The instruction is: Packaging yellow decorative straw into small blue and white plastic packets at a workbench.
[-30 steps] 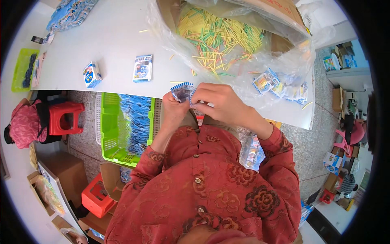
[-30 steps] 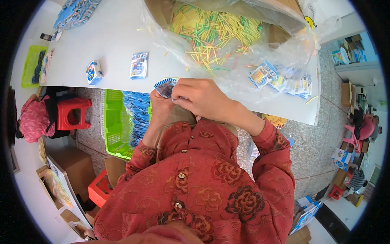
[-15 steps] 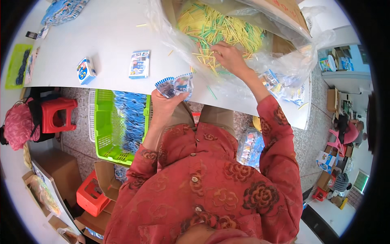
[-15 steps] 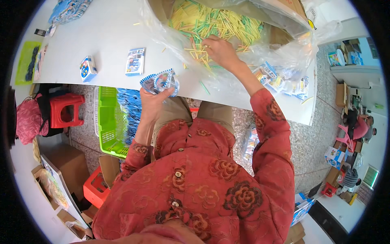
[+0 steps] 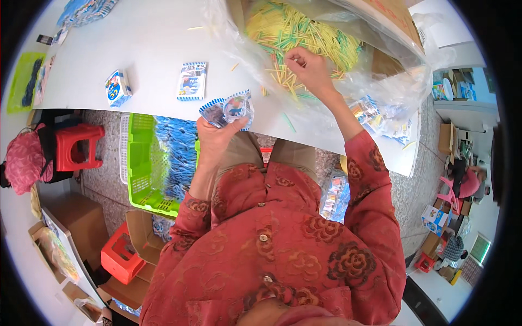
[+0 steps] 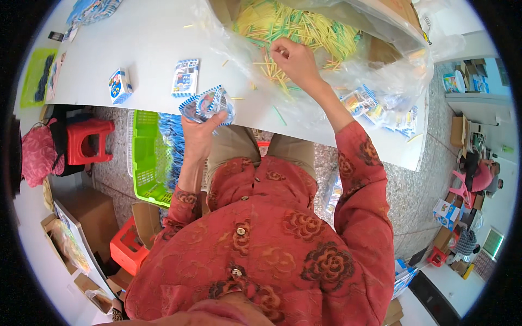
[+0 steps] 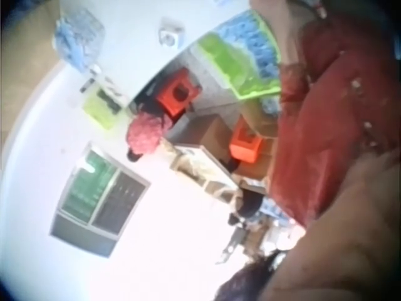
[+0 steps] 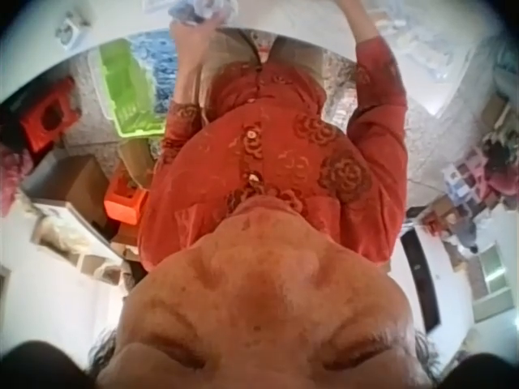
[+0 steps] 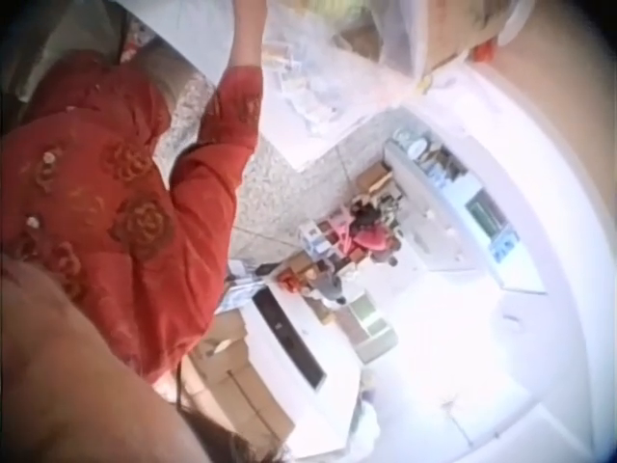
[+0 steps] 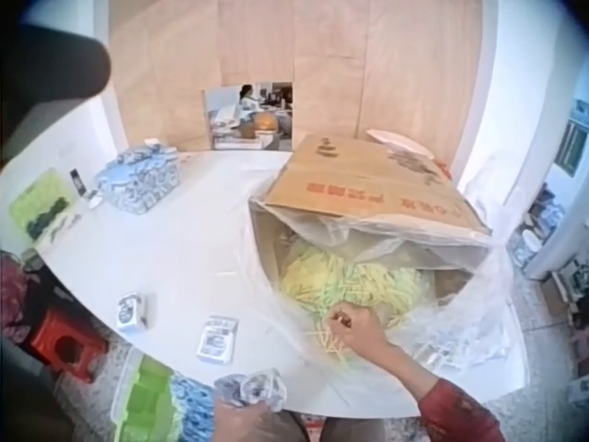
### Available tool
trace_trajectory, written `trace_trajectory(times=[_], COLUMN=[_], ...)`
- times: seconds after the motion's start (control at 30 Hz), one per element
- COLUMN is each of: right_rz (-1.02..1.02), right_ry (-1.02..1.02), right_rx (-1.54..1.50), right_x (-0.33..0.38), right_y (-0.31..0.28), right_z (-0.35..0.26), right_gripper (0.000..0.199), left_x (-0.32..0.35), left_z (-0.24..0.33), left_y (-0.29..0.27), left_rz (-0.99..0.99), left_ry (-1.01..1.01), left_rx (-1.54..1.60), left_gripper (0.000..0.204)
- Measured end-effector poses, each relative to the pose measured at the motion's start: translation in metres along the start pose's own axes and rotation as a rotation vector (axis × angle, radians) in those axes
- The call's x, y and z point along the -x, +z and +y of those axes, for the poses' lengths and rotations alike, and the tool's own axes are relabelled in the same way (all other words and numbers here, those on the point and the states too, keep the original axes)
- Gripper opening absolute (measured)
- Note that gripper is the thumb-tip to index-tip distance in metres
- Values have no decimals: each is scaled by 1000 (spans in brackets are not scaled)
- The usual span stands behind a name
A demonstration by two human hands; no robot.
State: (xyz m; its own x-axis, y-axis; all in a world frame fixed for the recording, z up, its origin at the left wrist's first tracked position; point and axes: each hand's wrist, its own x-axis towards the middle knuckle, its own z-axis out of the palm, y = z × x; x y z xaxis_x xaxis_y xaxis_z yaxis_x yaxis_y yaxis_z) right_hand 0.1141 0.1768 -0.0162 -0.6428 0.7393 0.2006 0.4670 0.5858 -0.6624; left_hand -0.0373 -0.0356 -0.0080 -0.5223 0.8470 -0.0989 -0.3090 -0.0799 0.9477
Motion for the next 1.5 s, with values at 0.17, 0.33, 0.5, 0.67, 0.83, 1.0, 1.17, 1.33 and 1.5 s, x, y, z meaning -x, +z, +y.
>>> trace_trajectory(times=[0.17, 0.33, 0.5, 0.67, 0.83, 1.0, 1.17, 1.33, 1.5], right_rz=[-106, -81, -105, -333, -352, -421, -357, -440, -395], right_ry=[43, -70, -112, -223, -428, -510, -609, -630, -715], right_rx=[-512, -538, -19, 366, 505, 615, 584, 618, 683], right_x=[3, -3, -8, 1, -8, -24, -23, -22, -18], right_y=[15, 31, 0, -10, -3, 4, 0, -5, -2], right_z=[-45, -67, -8, 25, 27, 32, 32, 33, 38], right_gripper=[14, 22, 33, 51, 54, 51, 33, 21, 18], left_x=[1, 5, 5, 6, 8, 9, 11, 10, 12], left_z=[6, 11, 9, 6, 6, 8, 8, 11, 10], left_y=[4, 0, -5, 4, 3, 3, 3, 5, 4], left_rz=[26, 36, 42, 36, 23, 20, 23, -16, -25], left_ry=[0, 20, 23, -19, -43, -48, -67, -35, -37], left_rx=[31, 61, 67, 91, 70, 86, 86, 92, 87], left_gripper=[35, 35, 35, 37, 39, 39, 39, 39, 39])
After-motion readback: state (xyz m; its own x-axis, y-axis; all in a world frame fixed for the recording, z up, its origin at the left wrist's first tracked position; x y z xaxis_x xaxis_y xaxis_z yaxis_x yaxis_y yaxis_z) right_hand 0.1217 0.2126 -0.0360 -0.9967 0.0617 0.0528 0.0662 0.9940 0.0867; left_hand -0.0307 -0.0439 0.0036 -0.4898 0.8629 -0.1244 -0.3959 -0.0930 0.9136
